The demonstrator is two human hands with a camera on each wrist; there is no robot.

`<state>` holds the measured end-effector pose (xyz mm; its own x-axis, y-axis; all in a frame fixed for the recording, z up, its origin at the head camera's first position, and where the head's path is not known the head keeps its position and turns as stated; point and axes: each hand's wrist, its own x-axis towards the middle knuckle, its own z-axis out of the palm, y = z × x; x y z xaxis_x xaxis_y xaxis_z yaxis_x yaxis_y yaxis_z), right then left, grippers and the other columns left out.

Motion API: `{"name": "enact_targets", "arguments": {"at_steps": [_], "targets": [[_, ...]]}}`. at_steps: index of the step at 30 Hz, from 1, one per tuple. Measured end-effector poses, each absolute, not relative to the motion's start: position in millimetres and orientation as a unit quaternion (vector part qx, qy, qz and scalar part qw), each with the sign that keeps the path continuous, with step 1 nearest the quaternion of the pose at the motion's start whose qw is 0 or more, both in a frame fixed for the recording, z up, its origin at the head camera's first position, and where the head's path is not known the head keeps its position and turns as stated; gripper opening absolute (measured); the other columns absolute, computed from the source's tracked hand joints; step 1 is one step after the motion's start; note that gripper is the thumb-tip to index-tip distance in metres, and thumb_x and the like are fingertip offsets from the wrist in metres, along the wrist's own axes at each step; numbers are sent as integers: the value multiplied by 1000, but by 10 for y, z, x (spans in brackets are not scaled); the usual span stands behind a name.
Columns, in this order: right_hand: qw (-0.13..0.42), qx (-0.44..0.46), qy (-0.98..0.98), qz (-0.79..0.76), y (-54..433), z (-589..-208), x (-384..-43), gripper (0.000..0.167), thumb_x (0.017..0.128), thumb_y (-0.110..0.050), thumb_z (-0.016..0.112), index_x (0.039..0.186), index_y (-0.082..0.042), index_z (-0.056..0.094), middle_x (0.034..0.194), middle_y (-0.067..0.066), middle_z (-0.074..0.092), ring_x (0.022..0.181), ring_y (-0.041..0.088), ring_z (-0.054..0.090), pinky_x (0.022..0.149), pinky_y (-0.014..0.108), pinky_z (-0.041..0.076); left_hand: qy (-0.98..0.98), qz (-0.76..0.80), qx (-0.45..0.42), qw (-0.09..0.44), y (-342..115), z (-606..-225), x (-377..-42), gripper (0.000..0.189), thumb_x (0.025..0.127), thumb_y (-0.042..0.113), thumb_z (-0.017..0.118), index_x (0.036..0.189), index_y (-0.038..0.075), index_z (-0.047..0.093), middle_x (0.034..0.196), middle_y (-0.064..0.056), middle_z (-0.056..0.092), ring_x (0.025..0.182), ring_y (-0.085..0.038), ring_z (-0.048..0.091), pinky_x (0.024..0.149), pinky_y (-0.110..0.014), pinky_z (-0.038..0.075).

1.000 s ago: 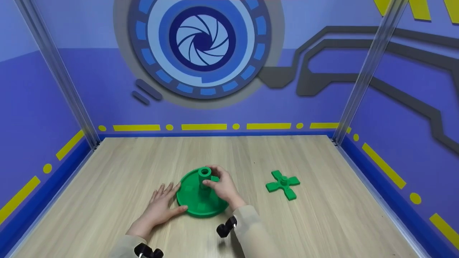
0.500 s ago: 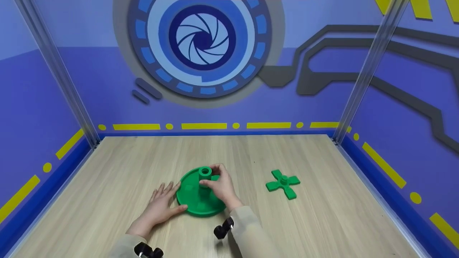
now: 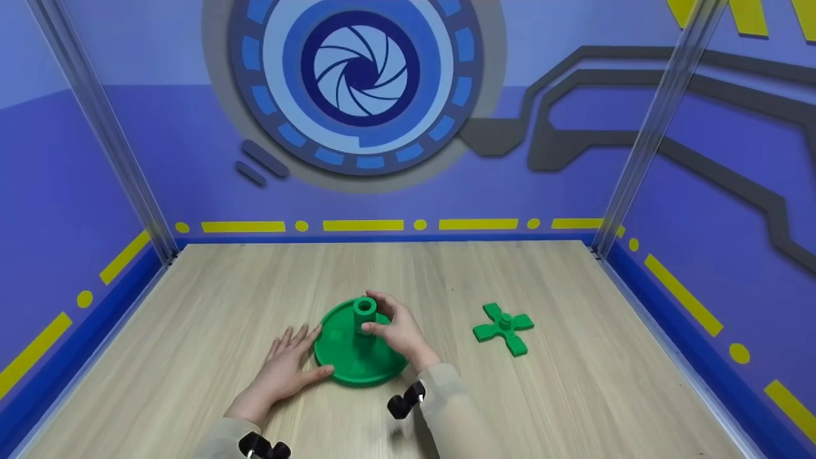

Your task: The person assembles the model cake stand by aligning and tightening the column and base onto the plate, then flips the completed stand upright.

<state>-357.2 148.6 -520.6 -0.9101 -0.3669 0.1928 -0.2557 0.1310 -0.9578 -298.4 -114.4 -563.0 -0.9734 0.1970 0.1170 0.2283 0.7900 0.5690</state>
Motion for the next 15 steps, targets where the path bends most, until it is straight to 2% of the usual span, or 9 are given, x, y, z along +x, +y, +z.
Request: {"name": "enact_targets", "arguments": {"at_steps": [4,9,15], "targets": [[64,-231,734,-635,1508,-5189,-3583,65,96,-1,69,154,1,42,157,25,47,149,43,41,124,62,30,-945,-306,-112,23,-1145,-5637,-2985,102,84,72,69,161,15,36,167,-26,28,157,-53,13,128,-66,8],[52,-231,742,-627,1499,-5198,-3590,58,98,-2,66,152,1,46,155,25,49,147,43,44,122,61,34,-945,-307,-111,22,-1142,-5638,-2984,102,84,73,68,162,16,35,167,-26,28,157,-52,13,128,-66,8],[34,-206,756,-621,1458,-5206,-3576,55,97,-4,69,148,-1,51,150,22,55,145,41,47,123,61,34,-945,-307,-110,20,-1141,-5635,-2983,102,84,72,69,162,16,35,167,-26,27,157,-52,12,128,-67,7]]}}
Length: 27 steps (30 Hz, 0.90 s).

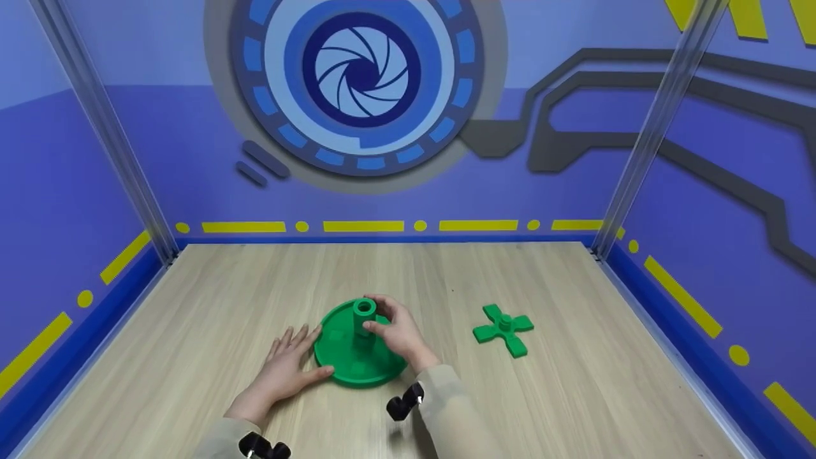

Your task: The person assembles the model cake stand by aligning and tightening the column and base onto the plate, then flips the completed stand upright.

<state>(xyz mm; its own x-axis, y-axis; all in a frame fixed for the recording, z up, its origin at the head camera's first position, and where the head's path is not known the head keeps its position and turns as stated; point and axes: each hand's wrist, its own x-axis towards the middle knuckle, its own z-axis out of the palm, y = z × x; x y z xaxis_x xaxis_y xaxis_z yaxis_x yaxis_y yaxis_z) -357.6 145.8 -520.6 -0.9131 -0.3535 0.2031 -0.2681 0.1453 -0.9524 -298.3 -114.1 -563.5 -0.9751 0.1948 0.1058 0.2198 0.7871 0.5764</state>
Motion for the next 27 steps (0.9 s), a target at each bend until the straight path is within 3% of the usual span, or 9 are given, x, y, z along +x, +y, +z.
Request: {"name": "enact_targets", "arguments": {"at_steps": [16,27], "targets": [[-50,-122,767,-628,1312,-5281,-3546,47,86,1,79,129,0,60,125,17,68,123,32,61,116,58,40,-944,-311,-110,21,-1141,-5635,-2970,102,84,71,69,161,15,36,167,-26,28,157,-52,12,128,-67,7],[-55,-104,776,-620,1311,-5275,-3557,52,80,-8,88,124,-6,59,120,11,67,116,22,60,112,54,43,-945,-307,-110,20,-1139,-5621,-2971,101,84,72,69,161,15,36,167,-26,28,157,-52,12,128,-67,7]]}}
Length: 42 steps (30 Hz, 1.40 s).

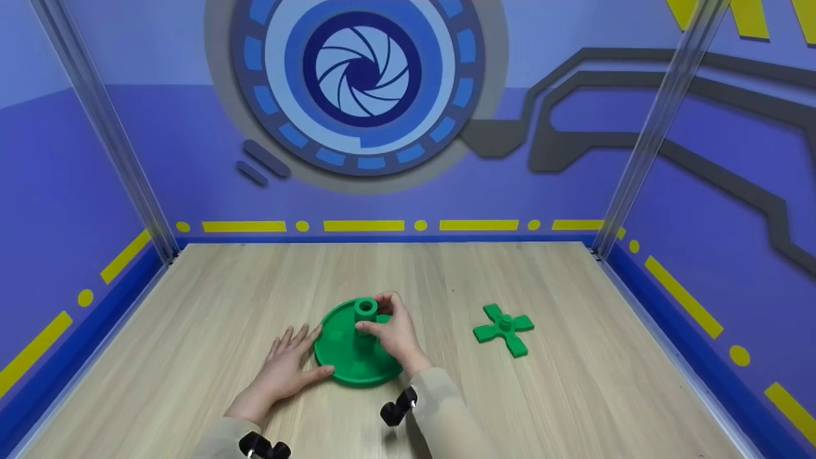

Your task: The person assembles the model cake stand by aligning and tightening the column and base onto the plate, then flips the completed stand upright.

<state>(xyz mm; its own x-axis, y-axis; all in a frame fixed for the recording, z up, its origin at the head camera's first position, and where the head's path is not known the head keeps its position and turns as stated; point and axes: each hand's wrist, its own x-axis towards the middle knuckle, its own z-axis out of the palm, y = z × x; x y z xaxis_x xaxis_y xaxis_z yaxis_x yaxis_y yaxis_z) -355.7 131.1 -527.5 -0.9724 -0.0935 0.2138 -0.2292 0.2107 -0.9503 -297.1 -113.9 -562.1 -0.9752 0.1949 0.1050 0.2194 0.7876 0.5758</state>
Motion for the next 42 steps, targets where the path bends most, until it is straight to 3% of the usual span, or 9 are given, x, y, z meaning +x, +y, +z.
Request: {"name": "enact_targets", "arguments": {"at_steps": [8,15,22,32,42], "targets": [[1,173,-766,620,1417,-5237,-3565,69,86,-8,83,147,-3,51,147,21,57,139,40,51,122,60,34,-947,-300,-110,24,-1138,-5623,-2978,102,84,72,69,161,14,36,167,-26,29,157,-53,13,128,-67,9],[-64,241,-746,618,1508,-5158,-3579,64,97,-2,67,155,1,40,157,24,47,149,43,41,124,61,30,-946,-303,-110,27,-1138,-5618,-2986,102,84,71,69,161,14,36,166,-27,29,157,-53,14,128,-67,9],[-69,212,-761,609,1486,-5160,-3581,56,100,-5,63,153,0,45,153,23,52,146,40,46,121,56,39,-943,-313,-110,24,-1137,-5620,-2977,101,84,71,69,162,15,35,167,-25,28,157,-52,12,128,-66,7],[-23,165,-760,628,1420,-5231,-3543,50,94,-5,72,141,0,56,139,20,63,137,38,55,121,59,37,-945,-309,-109,23,-1138,-5639,-2970,101,84,71,69,161,15,36,167,-26,28,157,-52,13,128,-67,7],[22,115,-774,623,1351,-5282,-3535,47,86,-8,82,127,-2,60,125,15,68,124,32,61,115,59,42,-947,-301,-111,26,-1141,-5662,-2981,102,83,72,69,161,15,36,167,-26,29,157,-52,14,128,-67,9]]}}
